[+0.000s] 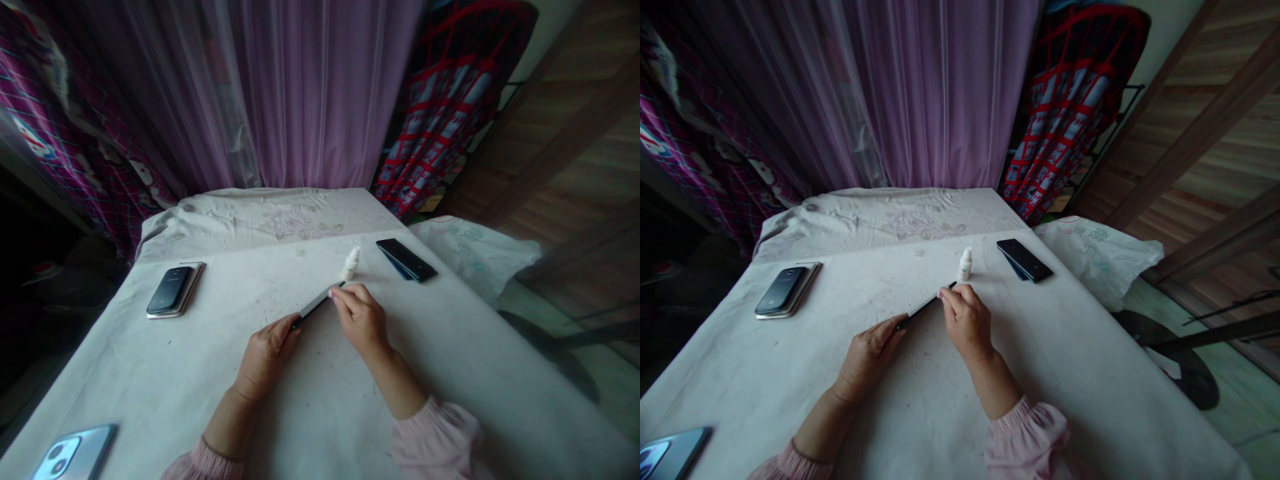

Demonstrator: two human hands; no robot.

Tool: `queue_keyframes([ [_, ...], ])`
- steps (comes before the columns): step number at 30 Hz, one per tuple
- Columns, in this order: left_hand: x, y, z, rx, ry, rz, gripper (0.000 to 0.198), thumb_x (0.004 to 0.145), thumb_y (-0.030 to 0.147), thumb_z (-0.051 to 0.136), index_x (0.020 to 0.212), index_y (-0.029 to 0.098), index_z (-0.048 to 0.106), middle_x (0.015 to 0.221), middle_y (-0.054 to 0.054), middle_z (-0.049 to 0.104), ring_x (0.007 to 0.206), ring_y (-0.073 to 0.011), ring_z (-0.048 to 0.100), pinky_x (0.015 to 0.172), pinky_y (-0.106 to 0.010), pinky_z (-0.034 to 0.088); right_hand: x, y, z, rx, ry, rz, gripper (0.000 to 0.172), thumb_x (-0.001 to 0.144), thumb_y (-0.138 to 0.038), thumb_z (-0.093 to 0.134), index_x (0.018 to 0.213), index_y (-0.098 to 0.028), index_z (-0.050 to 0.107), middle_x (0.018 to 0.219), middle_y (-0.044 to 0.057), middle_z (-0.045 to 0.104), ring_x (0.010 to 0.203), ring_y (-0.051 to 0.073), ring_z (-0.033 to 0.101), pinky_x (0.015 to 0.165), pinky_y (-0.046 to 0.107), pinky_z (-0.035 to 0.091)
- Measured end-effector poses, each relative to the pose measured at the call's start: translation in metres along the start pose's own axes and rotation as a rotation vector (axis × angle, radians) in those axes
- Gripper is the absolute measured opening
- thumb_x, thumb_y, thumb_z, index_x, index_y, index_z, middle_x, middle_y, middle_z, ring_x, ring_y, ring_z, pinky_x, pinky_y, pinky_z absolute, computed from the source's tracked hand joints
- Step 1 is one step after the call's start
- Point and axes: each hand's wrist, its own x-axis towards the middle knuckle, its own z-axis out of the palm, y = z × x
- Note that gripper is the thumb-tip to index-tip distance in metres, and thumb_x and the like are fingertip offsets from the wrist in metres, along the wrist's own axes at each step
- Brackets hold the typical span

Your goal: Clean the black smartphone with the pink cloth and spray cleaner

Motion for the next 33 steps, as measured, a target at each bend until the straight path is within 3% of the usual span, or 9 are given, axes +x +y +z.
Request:
queue_keyframes([
  [7,0.001,0.002,-0.002,-0.029,0.035,0.004,0.030,0.101,0.033,0.040,0.117,0.021,0.062,0.103,-0.006,0.076,0.087,-0.0194,0.074,0.079,-0.029,0.061,-0.008,-0.036,0.004,0.037,-0.074,-0.172,0.027,0.094,-0.017,0.048,0.101,-0.024,0.073,0.086,0.006,0.065,0.077,0.016,0.063,0.072,0.024,0.049],
  [13,0.003,0.008,-0.007,-0.066,0.034,0.020,0.029,0.101,0.031,0.041,0.117,0.020,0.062,0.100,-0.005,0.076,0.086,-0.0187,0.075,0.078,-0.028,0.060,-0.012,-0.049,0.000,0.027,-0.086,-0.246,0.026,0.094,-0.018,0.049,0.100,-0.025,0.073,0.083,0.005,0.065,0.073,0.014,0.062,0.070,0.023,0.048],
  [16,0.002,0.009,-0.006,-0.069,0.065,0.057,0.028,0.100,0.030,0.042,0.117,0.020,0.062,0.099,-0.005,0.076,0.084,-0.0178,0.075,0.076,-0.026,0.061,-0.009,-0.042,-0.003,-0.006,-0.061,-0.240,0.026,0.095,-0.018,0.049,0.100,-0.024,0.073,0.082,0.004,0.065,0.074,0.013,0.061,0.071,0.021,0.047],
  [22,0.001,0.009,-0.003,-0.025,0.083,0.082,0.028,0.101,0.031,0.042,0.113,0.017,0.064,0.094,-0.007,0.077,0.079,-0.0185,0.075,0.073,-0.027,0.062,0.006,0.002,-0.006,-0.120,0.052,-0.112,0.026,0.095,-0.020,0.048,0.100,-0.022,0.074,0.089,0.006,0.066,0.078,0.015,0.062,0.069,0.022,0.045],
  [25,0.002,0.009,-0.004,-0.033,0.083,0.066,0.028,0.100,0.031,0.043,0.113,0.018,0.065,0.094,-0.006,0.077,0.079,-0.0180,0.075,0.075,-0.027,0.061,0.011,0.008,-0.003,-0.150,0.071,-0.092,0.027,0.095,-0.019,0.047,0.099,-0.021,0.074,0.090,0.007,0.065,0.078,0.016,0.061,0.067,0.023,0.044],
  [33,0.002,0.008,-0.004,-0.043,0.103,0.059,0.032,0.101,0.035,0.040,0.111,0.018,0.065,0.092,-0.006,0.077,0.078,-0.0182,0.075,0.072,-0.026,0.061,-0.005,-0.043,0.000,-0.011,-0.060,-0.195,0.027,0.096,-0.016,0.046,0.096,-0.022,0.072,0.084,0.004,0.063,0.076,0.015,0.060,0.070,0.023,0.045],
])
